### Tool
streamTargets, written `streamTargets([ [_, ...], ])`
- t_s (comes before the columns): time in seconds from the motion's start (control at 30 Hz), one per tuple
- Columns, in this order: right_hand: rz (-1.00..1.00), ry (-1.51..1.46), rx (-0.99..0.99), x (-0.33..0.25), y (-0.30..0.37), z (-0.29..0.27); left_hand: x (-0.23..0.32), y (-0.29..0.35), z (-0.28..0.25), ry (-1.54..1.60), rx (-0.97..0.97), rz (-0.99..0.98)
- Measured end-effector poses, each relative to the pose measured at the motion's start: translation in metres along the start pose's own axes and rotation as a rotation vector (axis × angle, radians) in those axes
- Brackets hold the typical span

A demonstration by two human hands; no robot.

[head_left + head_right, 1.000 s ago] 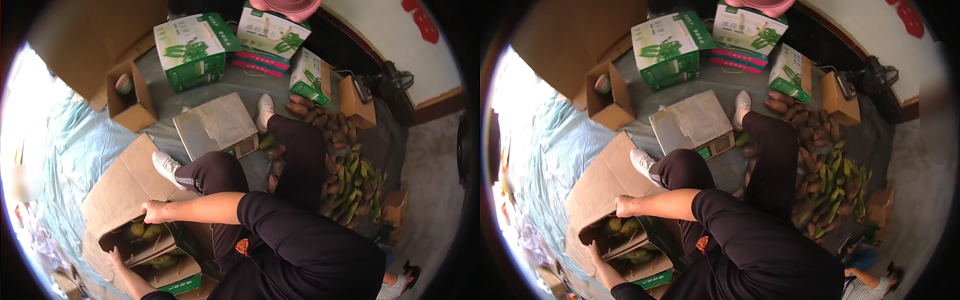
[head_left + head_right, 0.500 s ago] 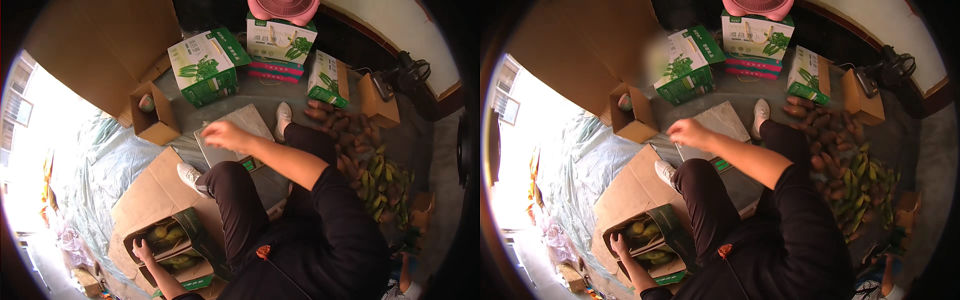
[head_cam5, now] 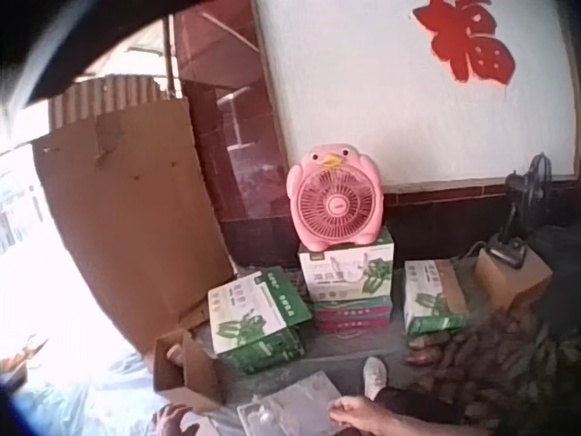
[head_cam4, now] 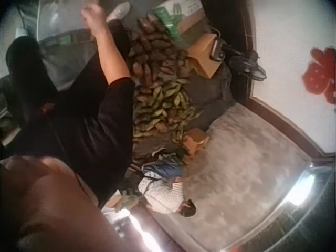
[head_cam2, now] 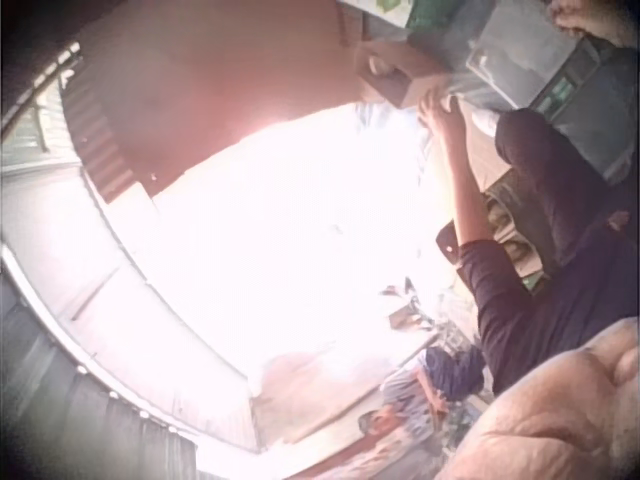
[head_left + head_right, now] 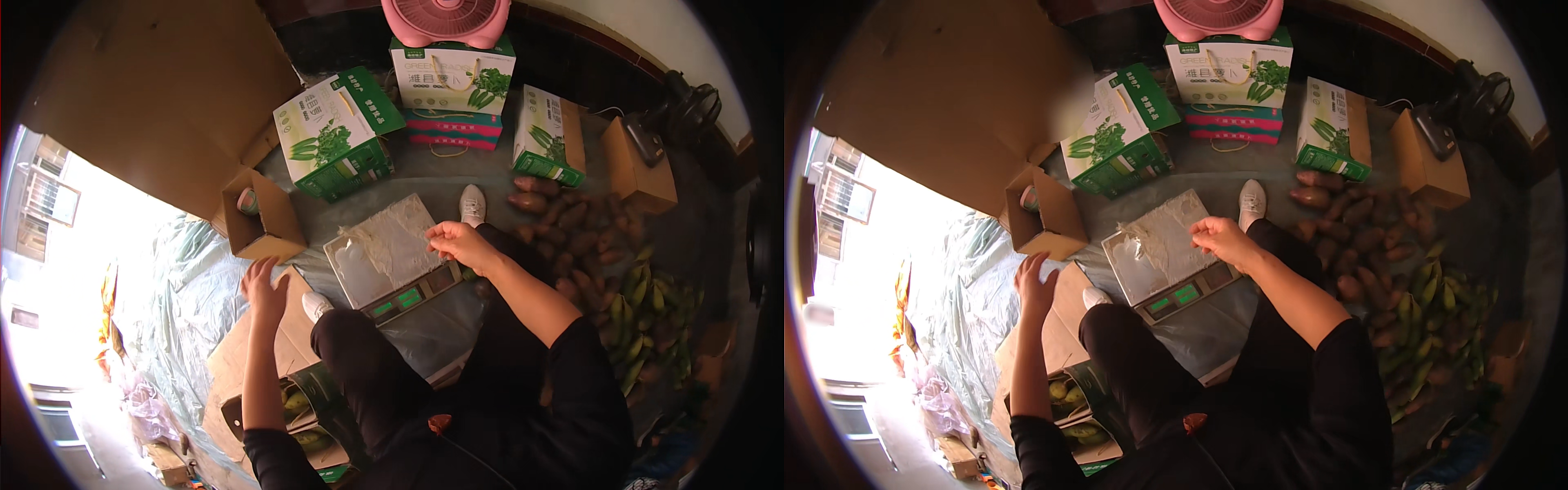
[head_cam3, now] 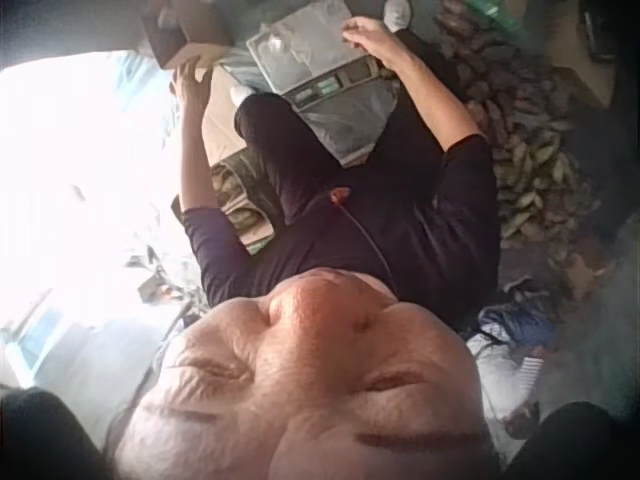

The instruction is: Sort and package fresh vegetables from a floor pile into cardboard boxes for shipping.

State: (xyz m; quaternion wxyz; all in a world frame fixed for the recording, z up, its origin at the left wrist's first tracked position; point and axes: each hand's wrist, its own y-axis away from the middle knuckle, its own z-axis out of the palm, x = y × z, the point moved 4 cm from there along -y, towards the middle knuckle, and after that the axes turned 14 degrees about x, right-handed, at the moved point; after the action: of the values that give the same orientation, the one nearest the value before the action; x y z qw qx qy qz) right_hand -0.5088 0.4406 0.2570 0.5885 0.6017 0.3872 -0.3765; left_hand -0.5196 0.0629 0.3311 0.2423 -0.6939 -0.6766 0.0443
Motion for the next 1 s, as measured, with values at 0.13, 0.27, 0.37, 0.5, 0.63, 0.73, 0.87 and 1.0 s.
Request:
streamTargets([
  [0.13,-0.075,-0.085,-0.133,0.001,0.005,0.008,0.081,-0.062,0.070,-0.108,-0.192,0.326],
  [0.27,-0.161,-0.089,-0.171,-0.006,0.015,0.012,0.144,-0.097,0.147,-0.191,-0.204,0.570],
  [0.37,-0.219,0.090,-0.195,-0.023,0.029,0.008,0.174,-0.118,0.215,-0.270,-0.230,0.695],
  [0.5,-0.180,0.084,-0.237,-0.030,0.034,-0.002,0.198,-0.144,0.281,-0.310,-0.137,0.808],
  [0.63,-0.161,0.109,-0.251,-0.032,0.030,-0.013,0.192,-0.171,0.331,-0.311,-0.104,0.771],
  [0.73,-0.085,0.125,-0.255,-0.036,0.025,-0.022,0.183,-0.181,0.355,-0.488,-0.207,0.710],
  [0.87,-0.110,0.092,-0.246,-0.038,0.022,-0.021,0.153,-0.195,0.358,-0.638,-0.275,0.596],
  [1.0,-0.149,0.021,-0.207,-0.019,0.017,-0.024,0.159,-0.200,0.295,-0.587,-0.110,0.665],
])
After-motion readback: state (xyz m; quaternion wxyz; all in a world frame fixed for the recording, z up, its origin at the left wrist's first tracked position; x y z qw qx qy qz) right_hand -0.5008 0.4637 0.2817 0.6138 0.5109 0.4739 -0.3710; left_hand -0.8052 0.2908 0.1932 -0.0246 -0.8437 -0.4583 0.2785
